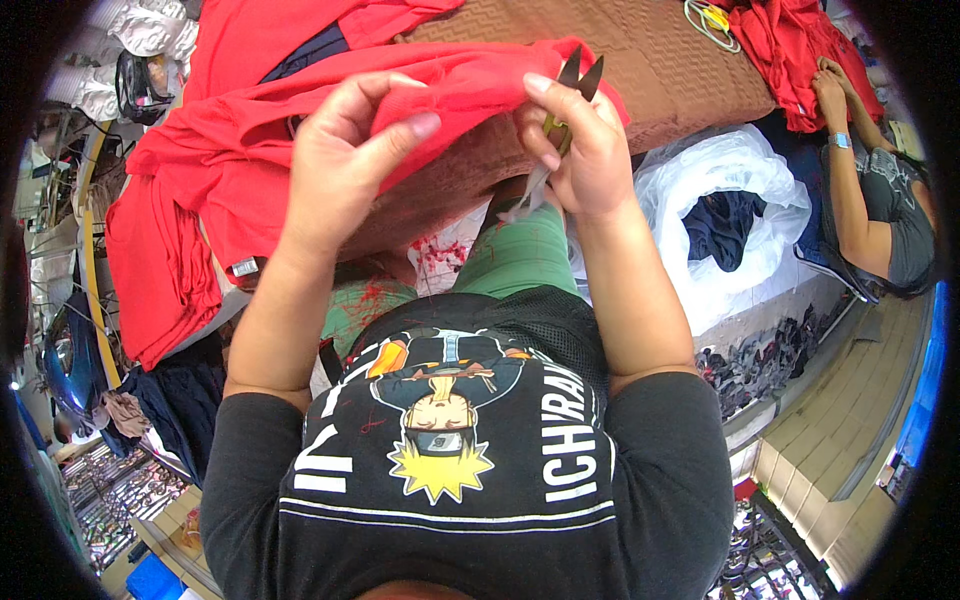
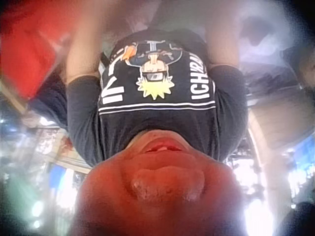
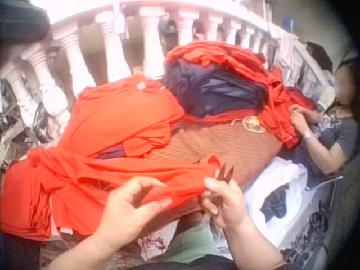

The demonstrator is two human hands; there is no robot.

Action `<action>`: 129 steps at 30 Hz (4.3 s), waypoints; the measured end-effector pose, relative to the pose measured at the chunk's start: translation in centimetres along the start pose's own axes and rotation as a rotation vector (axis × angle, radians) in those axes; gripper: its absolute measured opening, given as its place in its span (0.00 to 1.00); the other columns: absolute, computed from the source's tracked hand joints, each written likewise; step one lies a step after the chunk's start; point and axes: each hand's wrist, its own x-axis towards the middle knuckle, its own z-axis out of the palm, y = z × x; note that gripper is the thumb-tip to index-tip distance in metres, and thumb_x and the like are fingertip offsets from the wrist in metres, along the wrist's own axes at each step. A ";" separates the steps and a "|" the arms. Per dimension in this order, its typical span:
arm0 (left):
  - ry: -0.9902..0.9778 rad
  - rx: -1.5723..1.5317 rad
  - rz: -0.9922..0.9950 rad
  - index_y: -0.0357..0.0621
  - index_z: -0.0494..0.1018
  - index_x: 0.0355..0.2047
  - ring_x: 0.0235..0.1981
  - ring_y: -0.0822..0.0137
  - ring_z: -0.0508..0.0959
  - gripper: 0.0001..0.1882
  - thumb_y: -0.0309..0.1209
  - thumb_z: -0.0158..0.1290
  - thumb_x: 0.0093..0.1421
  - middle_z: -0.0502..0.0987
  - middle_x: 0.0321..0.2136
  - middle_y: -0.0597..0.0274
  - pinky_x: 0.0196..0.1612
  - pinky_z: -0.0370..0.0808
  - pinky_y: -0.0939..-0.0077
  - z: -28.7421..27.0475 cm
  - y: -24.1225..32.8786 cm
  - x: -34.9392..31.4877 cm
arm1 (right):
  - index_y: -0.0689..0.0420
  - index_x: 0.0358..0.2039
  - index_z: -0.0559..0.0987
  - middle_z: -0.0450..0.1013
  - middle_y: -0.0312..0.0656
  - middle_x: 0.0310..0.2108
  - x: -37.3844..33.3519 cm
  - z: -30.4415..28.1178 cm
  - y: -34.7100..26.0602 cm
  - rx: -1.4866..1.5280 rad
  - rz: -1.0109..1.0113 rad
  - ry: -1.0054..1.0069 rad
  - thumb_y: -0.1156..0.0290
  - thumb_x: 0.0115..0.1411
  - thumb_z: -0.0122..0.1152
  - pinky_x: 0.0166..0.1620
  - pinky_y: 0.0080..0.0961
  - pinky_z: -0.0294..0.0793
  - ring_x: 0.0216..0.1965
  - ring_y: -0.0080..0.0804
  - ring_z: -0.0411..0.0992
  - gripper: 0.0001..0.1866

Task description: The person trims loose threads from red garments using a pair of snips and folds the items.

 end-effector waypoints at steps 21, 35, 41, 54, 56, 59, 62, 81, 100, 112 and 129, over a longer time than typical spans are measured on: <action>0.177 0.288 0.126 0.36 0.65 0.52 0.54 0.68 0.69 0.24 0.16 0.55 0.55 0.69 0.52 0.57 0.58 0.66 0.74 1.3 -2.8 -2.3 | 0.61 0.29 0.80 0.73 0.34 0.24 -1.2 3.5 0.9 -0.854 -0.316 0.033 0.76 0.54 0.64 0.30 0.17 0.67 0.25 0.16 0.67 0.03; 0.041 0.754 0.528 0.43 0.75 0.48 0.36 0.68 0.77 0.23 0.32 0.62 0.50 0.78 0.42 0.58 0.42 0.73 0.75 -1.1 1.9 1.2 | 0.61 0.35 0.78 0.74 0.31 0.30 -1.5 2.9 -0.9 -0.493 -0.087 -0.022 0.73 0.59 0.60 0.36 0.13 0.69 0.32 0.14 0.69 0.06; -0.297 0.982 0.207 0.42 0.77 0.41 0.23 0.67 0.77 0.14 0.30 0.60 0.53 0.79 0.27 0.55 0.29 0.74 0.76 -0.2 2.8 1.8 | 0.62 0.35 0.77 0.75 0.33 0.30 -1.4 2.6 -1.2 -0.695 -0.177 -0.059 0.72 0.58 0.60 0.36 0.16 0.70 0.32 0.15 0.71 0.07; -0.144 0.395 -0.188 0.38 0.73 0.35 0.25 0.76 0.78 0.14 0.39 0.53 0.63 0.77 0.27 0.64 0.28 0.72 0.86 -0.2 0.8 1.4 | 0.60 0.34 0.78 0.73 0.44 0.27 -2.9 1.5 -2.1 -1.146 -0.491 -0.122 0.71 0.54 0.64 0.32 0.28 0.72 0.28 0.37 0.74 0.09; -0.150 0.394 -0.174 0.39 0.73 0.35 0.25 0.76 0.78 0.13 0.38 0.53 0.63 0.77 0.27 0.64 0.28 0.72 0.86 -0.1 0.7 1.4 | 0.59 0.34 0.78 0.73 0.44 0.27 -2.9 1.6 -2.2 -1.153 -0.461 -0.138 0.71 0.54 0.64 0.32 0.28 0.72 0.27 0.37 0.74 0.08; -0.137 0.401 -0.183 0.38 0.73 0.34 0.25 0.75 0.78 0.13 0.37 0.53 0.63 0.77 0.26 0.64 0.29 0.72 0.86 0.2 1.0 1.4 | 0.59 0.34 0.77 0.73 0.43 0.27 -2.9 1.7 -1.8 -1.136 -0.433 -0.125 0.71 0.54 0.64 0.31 0.28 0.72 0.26 0.37 0.74 0.08; -0.148 0.376 -0.155 0.37 0.73 0.34 0.24 0.75 0.78 0.12 0.36 0.53 0.63 0.77 0.26 0.63 0.28 0.72 0.86 0.2 0.7 1.4 | 0.58 0.33 0.77 0.73 0.43 0.27 -2.8 1.8 -1.7 -1.151 -0.423 -0.126 0.71 0.54 0.64 0.30 0.29 0.72 0.25 0.36 0.73 0.08; -0.159 1.137 0.288 0.46 0.69 0.49 0.37 0.61 0.75 0.28 0.34 0.64 0.47 0.76 0.33 0.62 0.42 0.70 0.66 1.8 -2.5 -4.7 | 0.60 0.36 0.80 0.78 0.39 0.29 -3.0 0.2 -1.9 -0.998 -0.303 -0.105 0.71 0.47 0.72 0.33 0.21 0.73 0.28 0.22 0.74 0.15; 0.027 0.693 0.399 0.39 0.77 0.32 0.24 0.66 0.78 0.07 0.28 0.59 0.54 0.77 0.25 0.60 0.28 0.74 0.75 -0.6 -1.9 -1.4 | 0.62 0.31 0.80 0.74 0.42 0.19 -2.0 2.1 0.0 -1.057 -0.030 -0.191 0.68 0.55 0.65 0.27 0.21 0.69 0.21 0.19 0.69 0.10; -0.127 0.304 -0.161 0.35 0.72 0.38 0.21 0.79 0.74 0.09 0.30 0.50 0.65 0.75 0.27 0.65 0.26 0.70 0.87 -0.3 0.0 -1.2 | 0.64 0.29 0.76 0.73 0.43 0.22 -1.2 0.6 -2.3 -1.023 -0.216 -0.449 0.62 0.60 0.59 0.30 0.26 0.69 0.22 0.30 0.69 0.15; -0.128 0.373 -0.148 0.36 0.73 0.37 0.21 0.80 0.74 0.08 0.28 0.50 0.64 0.77 0.28 0.65 0.26 0.70 0.87 -0.1 0.0 -1.3 | 0.60 0.30 0.78 0.69 0.47 0.18 -0.8 1.6 -1.9 -1.150 -0.237 -0.478 0.60 0.59 0.60 0.25 0.31 0.65 0.18 0.40 0.66 0.14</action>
